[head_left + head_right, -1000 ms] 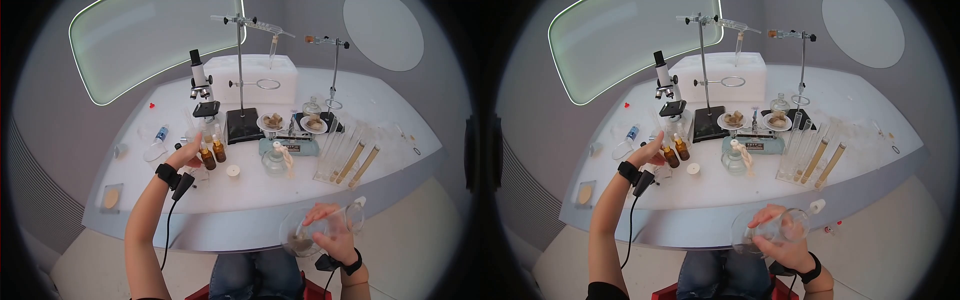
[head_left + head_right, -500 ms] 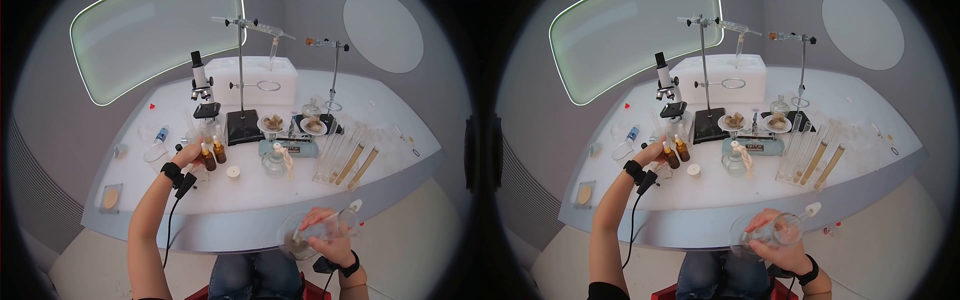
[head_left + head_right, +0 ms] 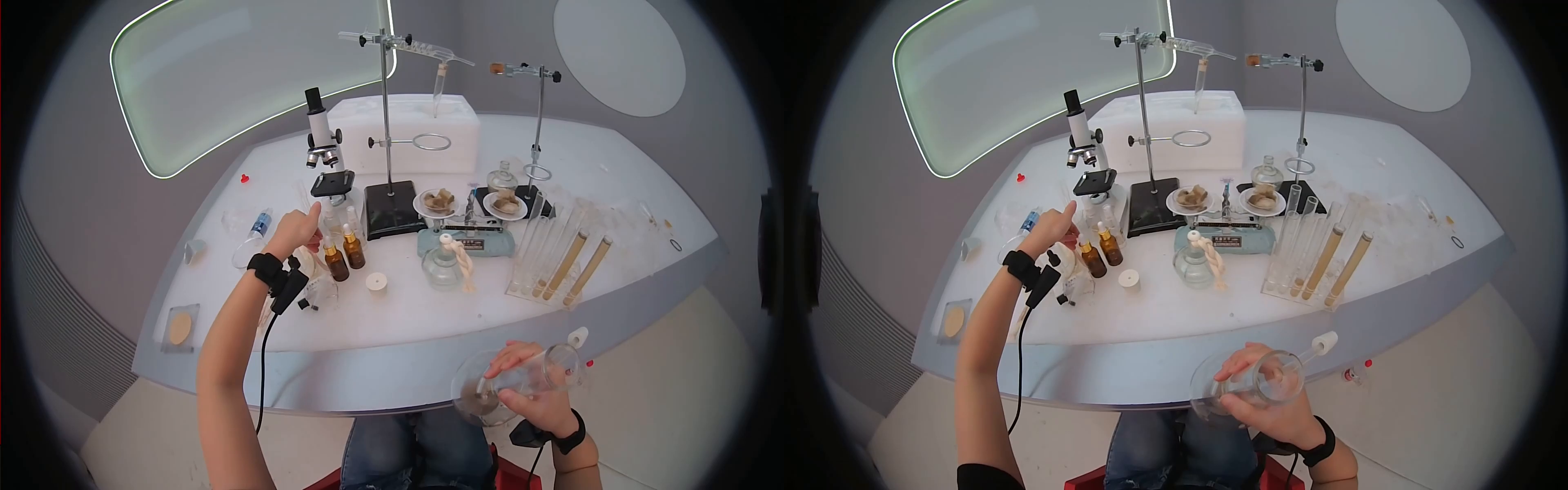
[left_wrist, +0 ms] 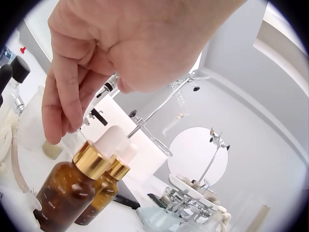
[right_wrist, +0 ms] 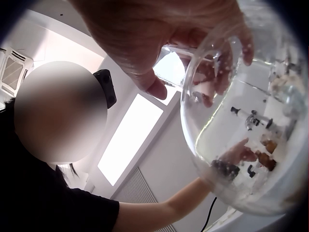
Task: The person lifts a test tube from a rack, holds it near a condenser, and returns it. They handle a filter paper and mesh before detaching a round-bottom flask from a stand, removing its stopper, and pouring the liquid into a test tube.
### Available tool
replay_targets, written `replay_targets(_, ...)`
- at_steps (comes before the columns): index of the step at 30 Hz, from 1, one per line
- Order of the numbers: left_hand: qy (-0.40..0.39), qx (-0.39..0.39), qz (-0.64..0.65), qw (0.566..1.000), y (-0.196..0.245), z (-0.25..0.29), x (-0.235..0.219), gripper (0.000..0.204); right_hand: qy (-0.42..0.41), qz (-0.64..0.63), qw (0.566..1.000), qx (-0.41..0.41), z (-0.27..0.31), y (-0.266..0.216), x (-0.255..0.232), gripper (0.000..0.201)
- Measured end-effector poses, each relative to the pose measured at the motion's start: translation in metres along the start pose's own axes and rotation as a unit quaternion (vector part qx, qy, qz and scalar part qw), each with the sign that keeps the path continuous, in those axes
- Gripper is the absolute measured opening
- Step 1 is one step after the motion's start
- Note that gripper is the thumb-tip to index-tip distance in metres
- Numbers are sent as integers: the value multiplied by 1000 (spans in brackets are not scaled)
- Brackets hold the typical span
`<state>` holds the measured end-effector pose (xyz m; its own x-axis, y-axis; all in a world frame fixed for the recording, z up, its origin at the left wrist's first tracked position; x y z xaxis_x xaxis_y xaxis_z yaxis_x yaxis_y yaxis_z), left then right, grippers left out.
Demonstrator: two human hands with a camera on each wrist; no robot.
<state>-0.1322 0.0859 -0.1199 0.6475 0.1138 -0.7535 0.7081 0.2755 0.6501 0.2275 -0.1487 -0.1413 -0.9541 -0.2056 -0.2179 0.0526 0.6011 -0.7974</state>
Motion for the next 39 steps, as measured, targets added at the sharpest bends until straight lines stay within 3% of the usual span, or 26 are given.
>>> replay_targets(4, 28, 25, -18, 999, 13, 11, -14, 67, 0, 3, 1000, -9, 0, 1, 0, 28)
replay_targets(6, 105, 90, -43, 990, 32, 37, -35, 64, 1, 18, 1000, -10, -1, 1, 0, 28)
replay_targets(8, 119, 97, -41, 987, 41, 58, -49, 63, 10, 18, 1000, -14, -3, 1, 0, 28)
replay_targets(12, 75, 104, 32, 991, 45, 104, -62, 67, 40, 39, 998, -23, -11, 2, -5, 27)
replay_targets(14, -27, 99, 71, 992, 39, 121, -50, 67, 48, 34, 998, -24, -19, -1, -6, 27)
replay_targets(18, -153, 94, 60, 982, 19, 152, 5, 61, 63, 15, 997, -36, -42, -3, -5, 27)
replay_targets(23, -183, 177, -24, 967, -1, 158, 78, 52, 33, 31, 996, -76, -84, -7, 9, 19)
replay_targets(27, -203, 185, 5, 962, -3, 141, 95, 49, 30, 11, 997, -76, -113, 9, 27, 18)
replay_targets(31, -233, 169, 92, 953, -9, 137, 86, 38, 36, -28, 997, -63, -135, 39, 46, 22)
replay_targets(34, -192, 213, 64, 956, -17, 154, 67, 28, 28, 6, 997, -73, -146, 55, 58, 27)
replay_targets(39, -187, 226, 45, 955, -42, 197, 44, 22, 0, 87, 993, -77, -153, 62, 71, 32)
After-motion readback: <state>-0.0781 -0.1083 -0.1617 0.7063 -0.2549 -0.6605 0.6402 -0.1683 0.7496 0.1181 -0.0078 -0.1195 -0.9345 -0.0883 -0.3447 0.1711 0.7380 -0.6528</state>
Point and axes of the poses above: each hand's wrist, its own z-axis away from the middle knuckle, its own x-axis out of the palm, y = z × x, the point moved 3 cm from there along -z, towards the middle knuckle, and after that the axes turned 10 degrees about -x, right-handed, at the moved point
